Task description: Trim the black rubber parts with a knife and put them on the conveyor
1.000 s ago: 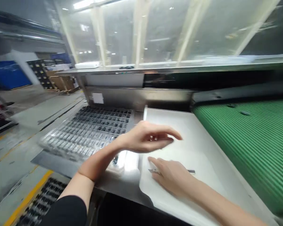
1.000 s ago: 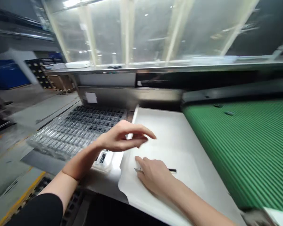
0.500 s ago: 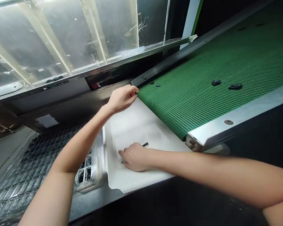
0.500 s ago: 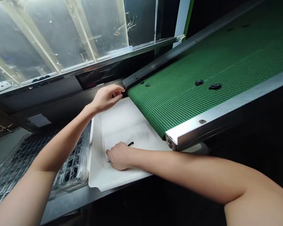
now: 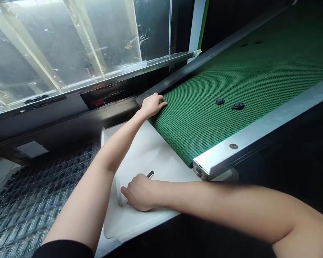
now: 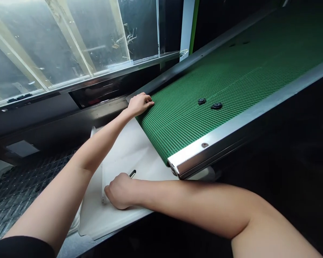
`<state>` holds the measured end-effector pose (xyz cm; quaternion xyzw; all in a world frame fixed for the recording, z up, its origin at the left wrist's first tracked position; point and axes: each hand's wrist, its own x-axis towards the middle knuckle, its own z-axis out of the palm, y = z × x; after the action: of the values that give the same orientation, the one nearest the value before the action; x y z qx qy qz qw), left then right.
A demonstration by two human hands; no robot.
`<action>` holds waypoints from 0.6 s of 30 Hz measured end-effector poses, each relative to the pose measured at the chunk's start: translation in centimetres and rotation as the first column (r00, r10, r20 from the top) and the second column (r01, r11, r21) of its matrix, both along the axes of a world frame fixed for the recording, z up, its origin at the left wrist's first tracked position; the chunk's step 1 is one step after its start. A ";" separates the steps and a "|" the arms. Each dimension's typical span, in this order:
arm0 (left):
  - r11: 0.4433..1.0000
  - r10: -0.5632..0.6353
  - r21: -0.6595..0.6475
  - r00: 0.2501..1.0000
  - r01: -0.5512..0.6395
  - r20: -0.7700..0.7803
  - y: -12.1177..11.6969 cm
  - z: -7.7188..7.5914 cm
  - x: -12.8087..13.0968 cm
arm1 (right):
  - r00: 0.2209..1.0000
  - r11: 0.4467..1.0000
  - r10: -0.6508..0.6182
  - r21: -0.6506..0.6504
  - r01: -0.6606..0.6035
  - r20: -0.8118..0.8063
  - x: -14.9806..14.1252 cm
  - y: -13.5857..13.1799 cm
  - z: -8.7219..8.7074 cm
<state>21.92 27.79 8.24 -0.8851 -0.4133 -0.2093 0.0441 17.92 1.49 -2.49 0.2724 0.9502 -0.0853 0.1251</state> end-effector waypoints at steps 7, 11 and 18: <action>0.997 0.003 0.074 0.985 -0.016 0.172 1.3 -0.3 -0.9 | 1.000 1.000 0.008 -0.013 -0.008 -0.009 0.1 -0.1 0.3; 0.993 0.112 0.012 0.970 -0.117 0.217 3.1 0.2 -1.7 | 1.000 1.000 0.016 0.005 -0.016 -0.012 0.1 -0.3 0.3; 0.995 0.101 0.004 0.992 -0.102 0.076 4.1 0.1 -1.4 | 0.999 0.999 0.032 0.020 -0.032 -0.007 0.1 -0.4 0.5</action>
<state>20.53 31.86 8.29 -0.8541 -0.4584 -0.2420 0.0423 18.06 1.11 -2.03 0.2581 0.9557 -0.0747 0.1203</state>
